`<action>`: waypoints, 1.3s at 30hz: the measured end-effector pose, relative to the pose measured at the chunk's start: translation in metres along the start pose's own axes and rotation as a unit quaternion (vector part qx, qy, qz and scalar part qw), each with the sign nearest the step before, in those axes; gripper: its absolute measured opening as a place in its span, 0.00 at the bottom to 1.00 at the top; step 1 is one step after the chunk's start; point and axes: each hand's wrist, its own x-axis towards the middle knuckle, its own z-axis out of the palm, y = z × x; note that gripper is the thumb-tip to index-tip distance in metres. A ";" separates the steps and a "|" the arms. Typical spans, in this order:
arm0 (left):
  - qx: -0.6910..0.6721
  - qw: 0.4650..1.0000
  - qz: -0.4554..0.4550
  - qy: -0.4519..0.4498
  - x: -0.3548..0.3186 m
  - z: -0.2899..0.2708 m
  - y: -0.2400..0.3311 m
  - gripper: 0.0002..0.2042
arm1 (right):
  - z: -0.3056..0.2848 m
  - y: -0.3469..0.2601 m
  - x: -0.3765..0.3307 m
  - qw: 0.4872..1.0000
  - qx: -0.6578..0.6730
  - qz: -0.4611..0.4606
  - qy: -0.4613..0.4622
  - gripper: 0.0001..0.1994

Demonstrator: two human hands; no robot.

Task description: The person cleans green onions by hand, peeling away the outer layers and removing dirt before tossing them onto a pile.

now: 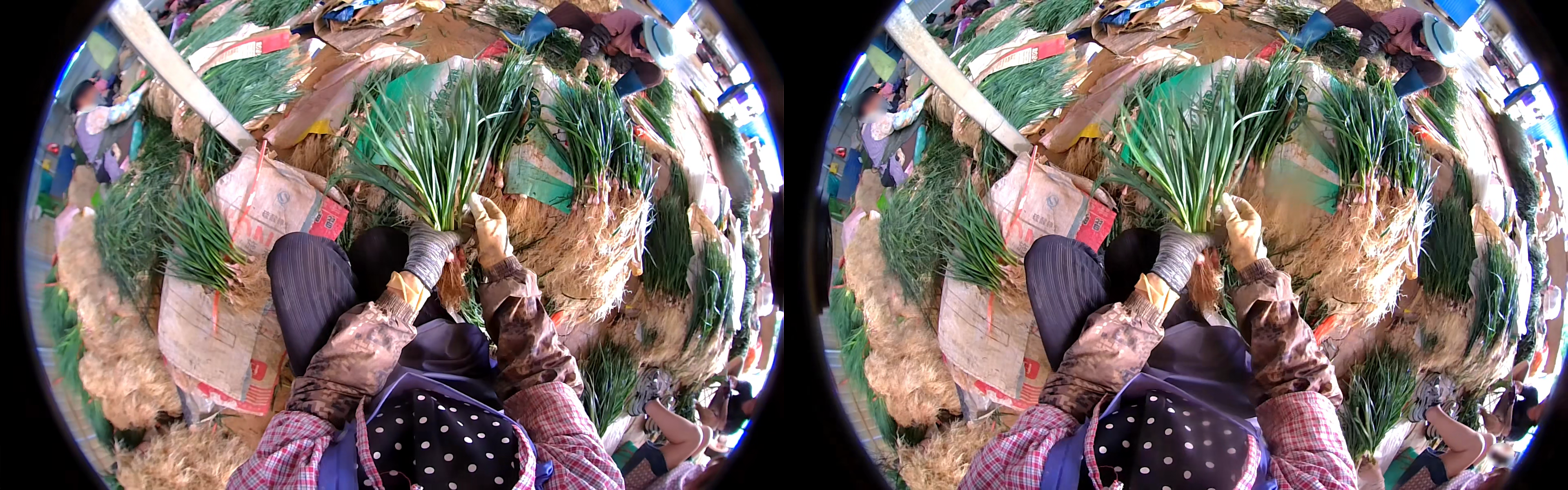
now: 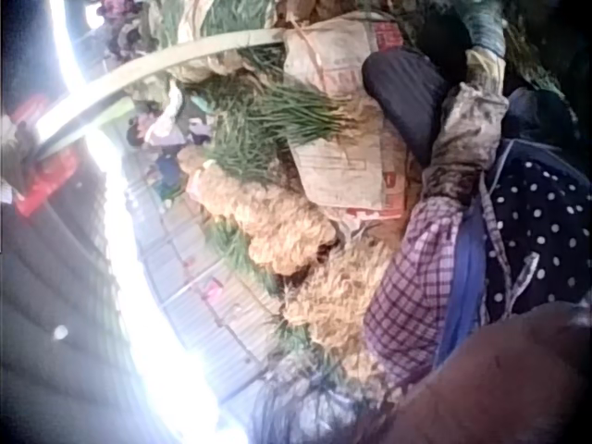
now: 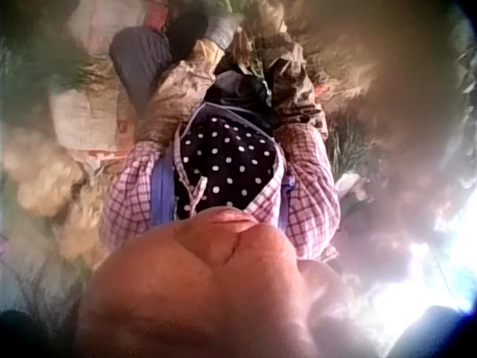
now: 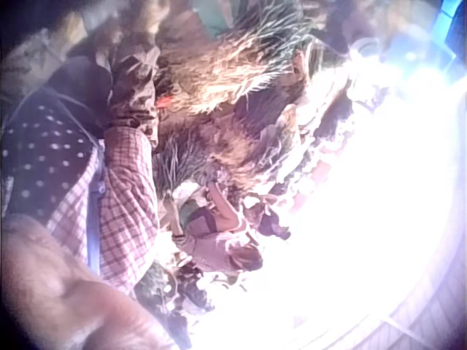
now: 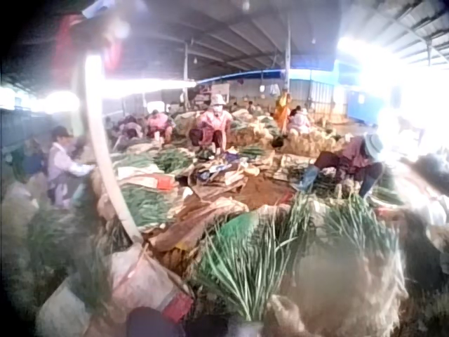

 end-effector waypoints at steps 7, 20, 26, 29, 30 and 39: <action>-0.031 0.996 0.081 -0.024 0.016 0.000 -0.025 0.11 | -0.005 -0.005 0.000 1.000 -0.017 0.010 0.015 0.07; 0.025 0.999 0.027 -0.034 0.022 0.008 -0.024 0.05 | -0.036 -0.014 -0.001 0.820 -0.531 -0.210 -0.031 0.07; 0.001 0.993 0.092 -0.068 0.021 0.008 -0.033 0.06 | 0.012 -0.099 0.063 0.871 -0.457 -0.173 0.033 0.15; -0.015 0.992 0.106 -0.068 0.020 0.008 -0.033 0.06 | 0.009 -0.100 0.076 0.976 -0.213 -0.037 -0.038 0.14; -0.029 0.991 0.105 -0.074 0.024 0.006 -0.035 0.06 | 0.008 -0.103 0.073 0.989 -0.126 -0.024 -0.067 0.11; 0.025 0.991 0.073 -0.105 0.017 0.012 -0.029 0.08 | -0.043 -0.099 0.075 0.738 -0.587 -0.331 -0.023 0.07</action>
